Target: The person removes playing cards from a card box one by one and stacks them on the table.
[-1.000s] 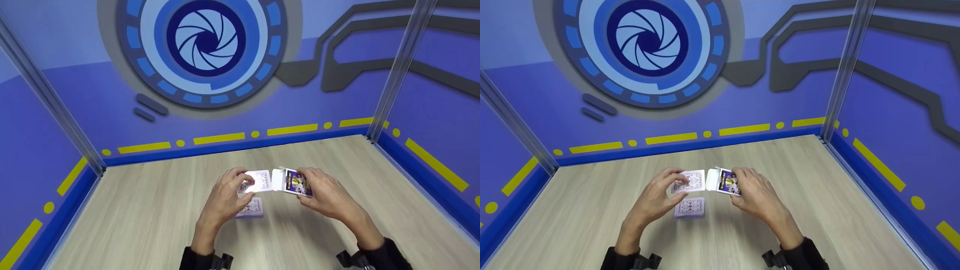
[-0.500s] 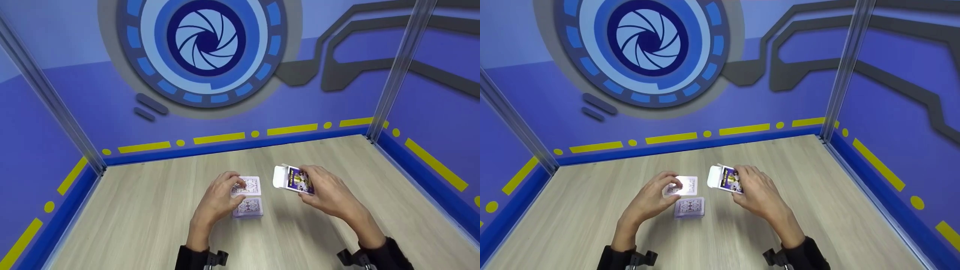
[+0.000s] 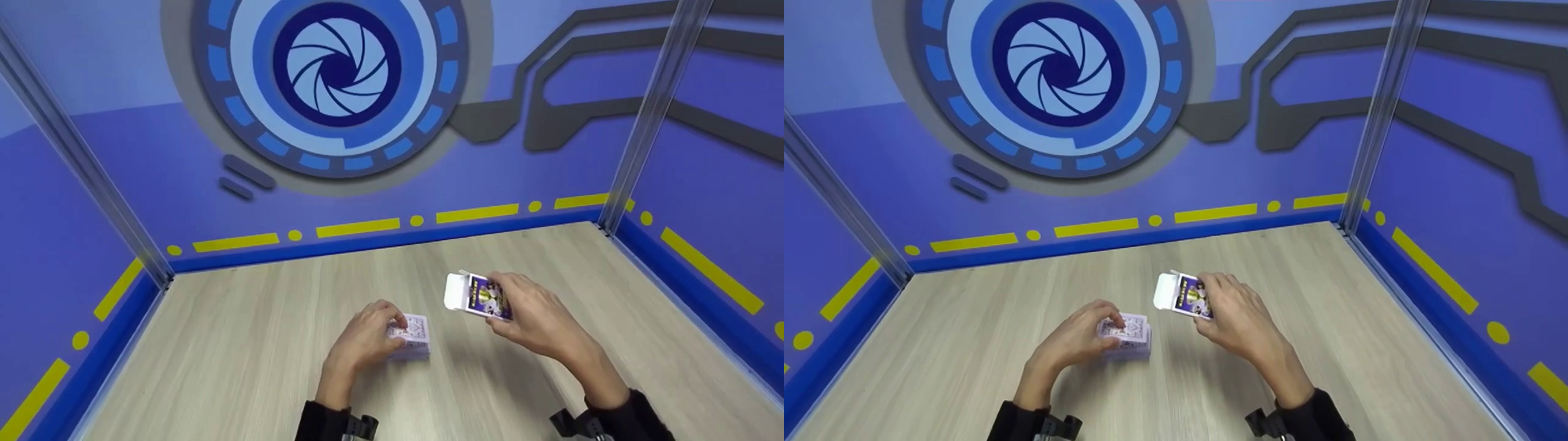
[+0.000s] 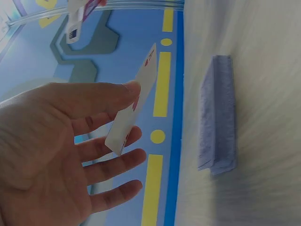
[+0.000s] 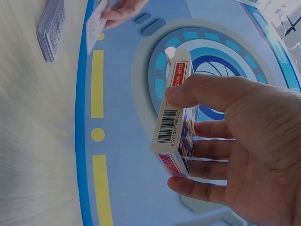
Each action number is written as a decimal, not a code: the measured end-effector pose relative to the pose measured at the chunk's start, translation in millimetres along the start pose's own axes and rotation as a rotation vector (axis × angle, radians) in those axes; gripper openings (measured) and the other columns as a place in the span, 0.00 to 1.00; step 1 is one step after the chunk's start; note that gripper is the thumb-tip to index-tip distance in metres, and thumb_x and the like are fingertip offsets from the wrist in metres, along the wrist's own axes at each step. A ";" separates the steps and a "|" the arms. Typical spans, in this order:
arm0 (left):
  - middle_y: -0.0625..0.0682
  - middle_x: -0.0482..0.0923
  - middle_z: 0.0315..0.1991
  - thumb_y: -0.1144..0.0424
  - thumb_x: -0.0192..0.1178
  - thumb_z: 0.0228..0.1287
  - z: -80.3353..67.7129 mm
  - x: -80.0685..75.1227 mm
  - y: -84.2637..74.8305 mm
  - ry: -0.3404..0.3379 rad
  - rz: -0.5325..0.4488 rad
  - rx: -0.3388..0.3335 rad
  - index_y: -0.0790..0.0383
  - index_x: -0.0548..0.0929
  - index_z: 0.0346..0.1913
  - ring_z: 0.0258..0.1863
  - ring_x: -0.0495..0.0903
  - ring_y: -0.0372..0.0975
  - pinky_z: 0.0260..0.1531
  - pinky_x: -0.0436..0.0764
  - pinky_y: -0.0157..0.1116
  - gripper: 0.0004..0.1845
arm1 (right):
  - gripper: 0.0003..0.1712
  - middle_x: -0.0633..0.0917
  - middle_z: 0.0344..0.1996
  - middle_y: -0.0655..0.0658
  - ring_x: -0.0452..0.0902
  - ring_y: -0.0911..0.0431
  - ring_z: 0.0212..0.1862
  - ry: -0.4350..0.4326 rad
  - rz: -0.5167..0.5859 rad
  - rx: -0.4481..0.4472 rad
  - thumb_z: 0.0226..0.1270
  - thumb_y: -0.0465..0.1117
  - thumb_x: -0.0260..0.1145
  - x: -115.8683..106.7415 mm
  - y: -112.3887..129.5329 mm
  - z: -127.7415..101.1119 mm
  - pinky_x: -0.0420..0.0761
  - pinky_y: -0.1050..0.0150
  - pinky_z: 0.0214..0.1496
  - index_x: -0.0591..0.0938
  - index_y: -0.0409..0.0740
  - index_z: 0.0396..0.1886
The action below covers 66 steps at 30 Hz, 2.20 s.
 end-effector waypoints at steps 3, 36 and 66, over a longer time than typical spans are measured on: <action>0.49 0.81 0.51 0.63 0.73 0.57 1.2 7.2 3.2 0.017 0.012 -0.004 0.56 0.86 0.41 0.52 0.78 0.44 0.57 0.76 0.48 0.10 | 0.39 0.83 0.52 0.39 0.80 0.50 0.48 0.005 -0.003 0.004 0.55 0.43 0.81 0.2 0.6 -0.6 0.81 0.52 0.46 0.76 0.36 0.64; 0.53 0.82 0.52 0.69 0.76 0.51 0.2 36.0 13.9 0.037 0.047 -0.084 0.59 0.87 0.40 0.50 0.78 0.45 0.54 0.77 0.48 0.13 | 0.38 0.84 0.52 0.40 0.80 0.51 0.47 0.003 -0.005 -0.003 0.54 0.43 0.81 1.8 3.1 -0.7 0.81 0.53 0.44 0.77 0.37 0.63; 0.47 0.83 0.38 0.63 0.68 0.69 7.2 3.3 -25.6 -0.438 -0.041 -0.010 0.57 0.86 0.40 0.40 0.82 0.39 0.40 0.82 0.38 0.02 | 0.37 0.83 0.54 0.40 0.79 0.49 0.52 0.002 0.000 -0.025 0.55 0.40 0.82 5.2 5.1 -0.7 0.81 0.50 0.47 0.76 0.37 0.63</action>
Point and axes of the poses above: each hand's wrist, its own z-axis towards the middle knuckle, its own x-axis out of the palm, y = z × x, the point moved 1 cm from there along z, towards the middle knuckle
